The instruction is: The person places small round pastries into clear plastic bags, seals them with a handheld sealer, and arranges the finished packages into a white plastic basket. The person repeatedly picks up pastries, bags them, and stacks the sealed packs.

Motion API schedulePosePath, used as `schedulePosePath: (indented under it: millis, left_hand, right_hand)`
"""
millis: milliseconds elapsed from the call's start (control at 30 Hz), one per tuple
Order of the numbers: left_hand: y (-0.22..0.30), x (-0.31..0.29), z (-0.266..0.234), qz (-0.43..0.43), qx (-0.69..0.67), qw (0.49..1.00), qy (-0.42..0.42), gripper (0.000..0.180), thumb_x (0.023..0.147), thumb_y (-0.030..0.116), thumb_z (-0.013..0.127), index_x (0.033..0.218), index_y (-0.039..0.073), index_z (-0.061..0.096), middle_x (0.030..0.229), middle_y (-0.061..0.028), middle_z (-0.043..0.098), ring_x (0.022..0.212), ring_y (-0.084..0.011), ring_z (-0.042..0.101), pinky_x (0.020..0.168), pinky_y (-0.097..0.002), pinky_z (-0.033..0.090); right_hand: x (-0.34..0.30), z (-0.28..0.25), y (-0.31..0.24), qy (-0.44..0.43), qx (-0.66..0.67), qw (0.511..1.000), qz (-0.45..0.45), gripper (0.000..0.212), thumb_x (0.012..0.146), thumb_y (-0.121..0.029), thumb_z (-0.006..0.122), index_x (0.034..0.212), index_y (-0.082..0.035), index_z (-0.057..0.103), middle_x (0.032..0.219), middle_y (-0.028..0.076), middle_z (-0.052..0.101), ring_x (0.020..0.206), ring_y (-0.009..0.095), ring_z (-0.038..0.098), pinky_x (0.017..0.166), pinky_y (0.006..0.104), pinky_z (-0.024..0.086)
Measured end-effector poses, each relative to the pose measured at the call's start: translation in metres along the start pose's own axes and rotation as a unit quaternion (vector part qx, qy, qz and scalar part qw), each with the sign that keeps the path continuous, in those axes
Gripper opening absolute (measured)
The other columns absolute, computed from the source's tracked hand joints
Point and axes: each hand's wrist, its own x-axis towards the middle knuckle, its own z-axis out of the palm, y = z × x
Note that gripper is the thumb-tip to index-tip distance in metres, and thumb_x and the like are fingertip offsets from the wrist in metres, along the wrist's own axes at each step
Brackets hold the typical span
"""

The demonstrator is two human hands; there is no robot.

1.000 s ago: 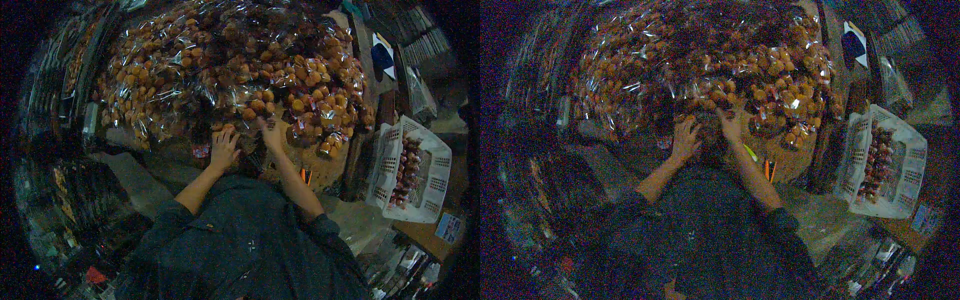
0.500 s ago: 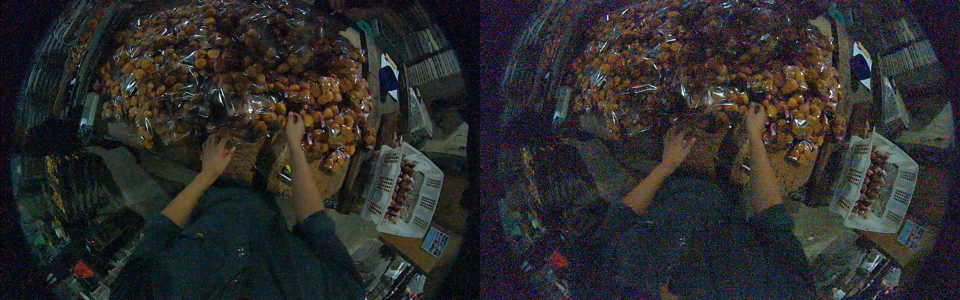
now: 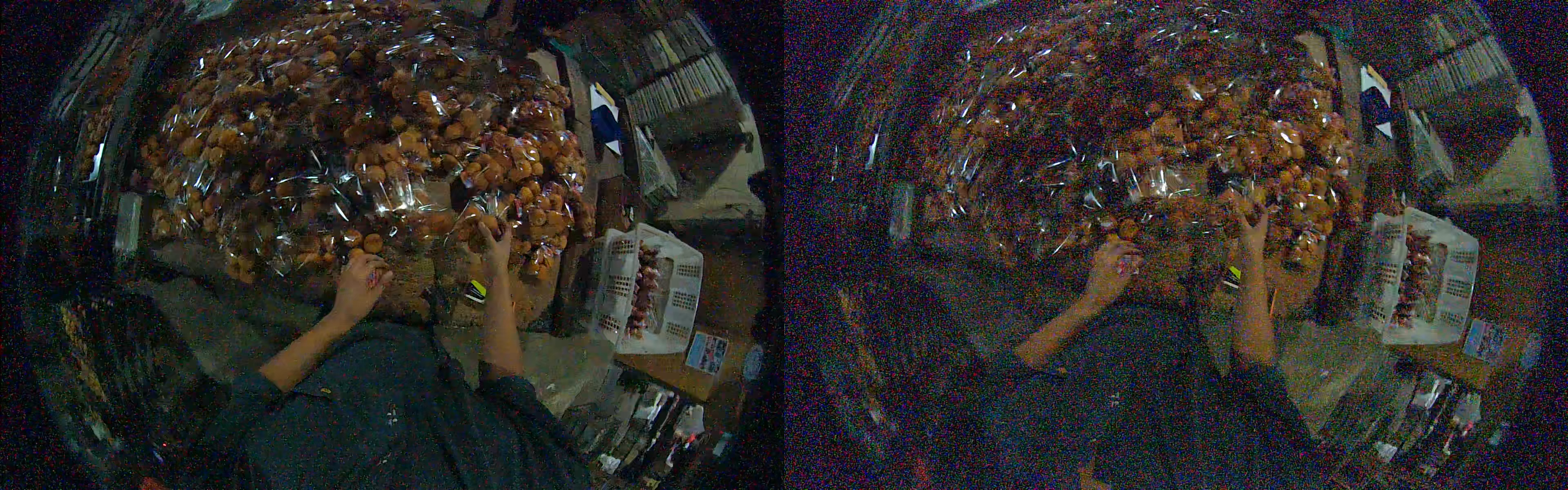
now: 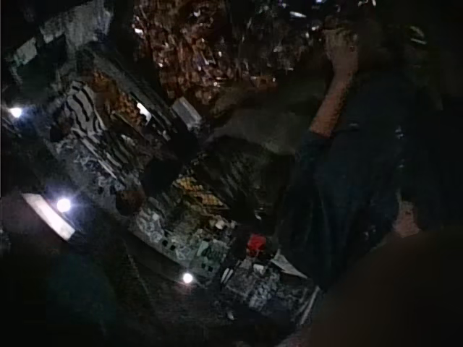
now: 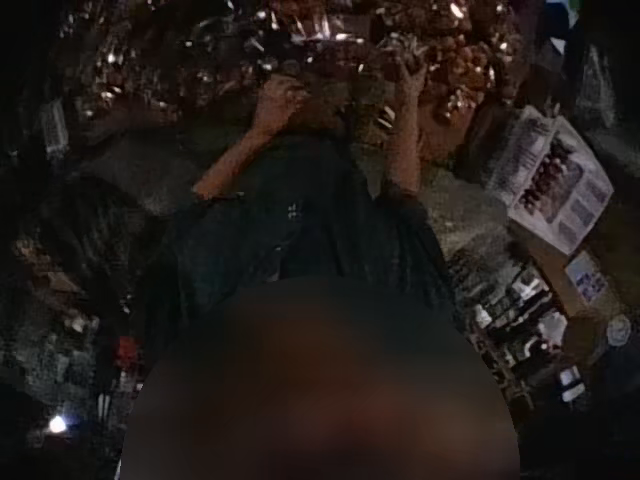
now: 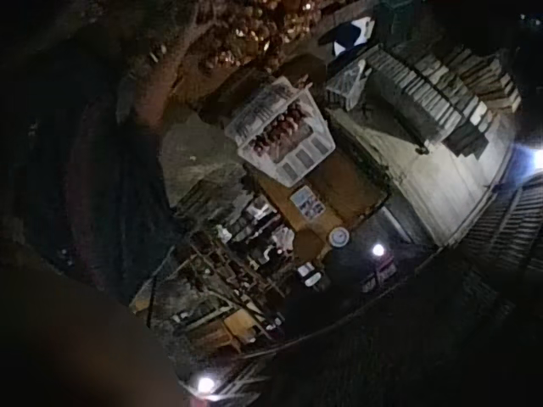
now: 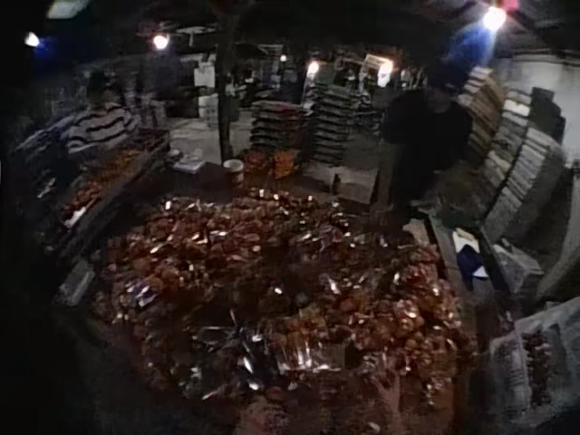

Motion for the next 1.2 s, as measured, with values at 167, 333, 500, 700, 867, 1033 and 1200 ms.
schedulePosePath:
  millis: [167, 333, 500, 700, 867, 1033, 1200]
  left_hand:
    - [0.064, 0.036, -0.003, 0.03, -0.088, 0.996, 0.014, 0.043, 0.093, 0.036, 0.072, 0.118, 0.002, 0.066, 0.114, -0.0137, 0.066, 0.113, -0.0335, 0.061, 0.101, -0.0433, 0.047]
    - [0.124, 0.064, 0.023, -0.037, -0.249, 0.964, -0.083, 0.054, 0.091, 0.042, 0.076, 0.124, 0.001, 0.064, 0.113, -0.0166, 0.07, 0.106, -0.0262, 0.068, 0.095, -0.0394, 0.052]
    - [0.142, 0.041, 0.035, 0.018, -0.229, 0.969, -0.087, 0.053, 0.099, 0.045, 0.064, 0.133, 0.004, 0.062, 0.097, -0.0134, 0.074, 0.085, -0.0227, 0.07, 0.08, -0.0367, 0.054]
    - [0.159, 0.019, 0.045, -0.014, -0.11, 0.981, -0.162, 0.05, 0.108, 0.039, 0.045, 0.145, 0.007, 0.054, 0.095, -0.0127, 0.073, 0.082, -0.028, 0.069, 0.078, -0.0356, 0.053]
    - [0.186, 0.021, 0.067, 0.198, -0.221, 0.955, -0.012, 0.049, 0.109, 0.034, 0.041, 0.146, 0.003, 0.052, 0.106, -0.0165, 0.074, 0.097, -0.0317, 0.07, 0.09, -0.0366, 0.052]
    - [0.207, 0.014, 0.066, 0.08, -0.224, 0.971, -0.022, 0.044, 0.105, 0.026, 0.053, 0.139, -0.002, 0.057, 0.118, -0.0195, 0.071, 0.108, -0.0298, 0.07, 0.095, -0.038, 0.053]
    - [0.218, 0.019, 0.068, 0.003, -0.241, 0.97, -0.044, 0.048, 0.095, 0.027, 0.073, 0.131, -0.002, 0.063, 0.117, -0.0176, 0.073, 0.107, -0.0228, 0.07, 0.089, -0.0357, 0.056]
  right_hand:
    - [-0.085, -0.003, -0.082, 0.008, -0.029, 0.999, -0.035, 0.055, 0.091, -0.011, 0.076, 0.138, -0.008, 0.047, 0.126, 0.01, 0.059, 0.105, 0.02, 0.065, 0.084, 0.034, 0.059]
    - [-0.164, 0.026, -0.131, -0.071, 0.076, 0.989, -0.102, 0.04, 0.1, -0.022, 0.065, 0.135, -0.006, 0.051, 0.121, 0.007, 0.063, 0.103, 0.018, 0.065, 0.084, 0.0311, 0.057]
    - [-0.181, 0.026, -0.141, 0.104, 0.22, 0.968, 0.059, 0.027, 0.109, -0.029, 0.051, 0.119, -0.005, 0.059, 0.105, 0.002, 0.064, 0.089, 0.011, 0.061, 0.086, 0.0323, 0.053]
    - [-0.187, -0.011, -0.161, 0.001, 0.23, 0.968, -0.098, 0.03, 0.108, -0.031, 0.053, 0.1, -0.005, 0.066, 0.09, -0.002, 0.063, 0.08, 0.008, 0.056, 0.072, 0.026, 0.047]
    - [-0.168, -0.036, -0.167, 0.005, 0.245, 0.962, -0.121, 0.029, 0.108, -0.031, 0.053, 0.095, -0.007, 0.063, 0.083, -0.004, 0.059, 0.074, 0.008, 0.054, 0.069, 0.0237, 0.044]
    - [-0.15, -0.036, -0.172, 0.085, 0.226, 0.964, -0.116, 0.03, 0.108, -0.032, 0.055, 0.091, -0.008, 0.061, 0.078, -0.004, 0.056, 0.069, 0.006, 0.051, 0.063, 0.0233, 0.041]
    - [-0.142, -0.043, -0.177, -0.029, 0.148, 0.985, -0.079, 0.029, 0.108, -0.032, 0.054, 0.096, -0.006, 0.06, 0.092, 0.0, 0.059, 0.077, 0.008, 0.051, 0.063, 0.0223, 0.043]
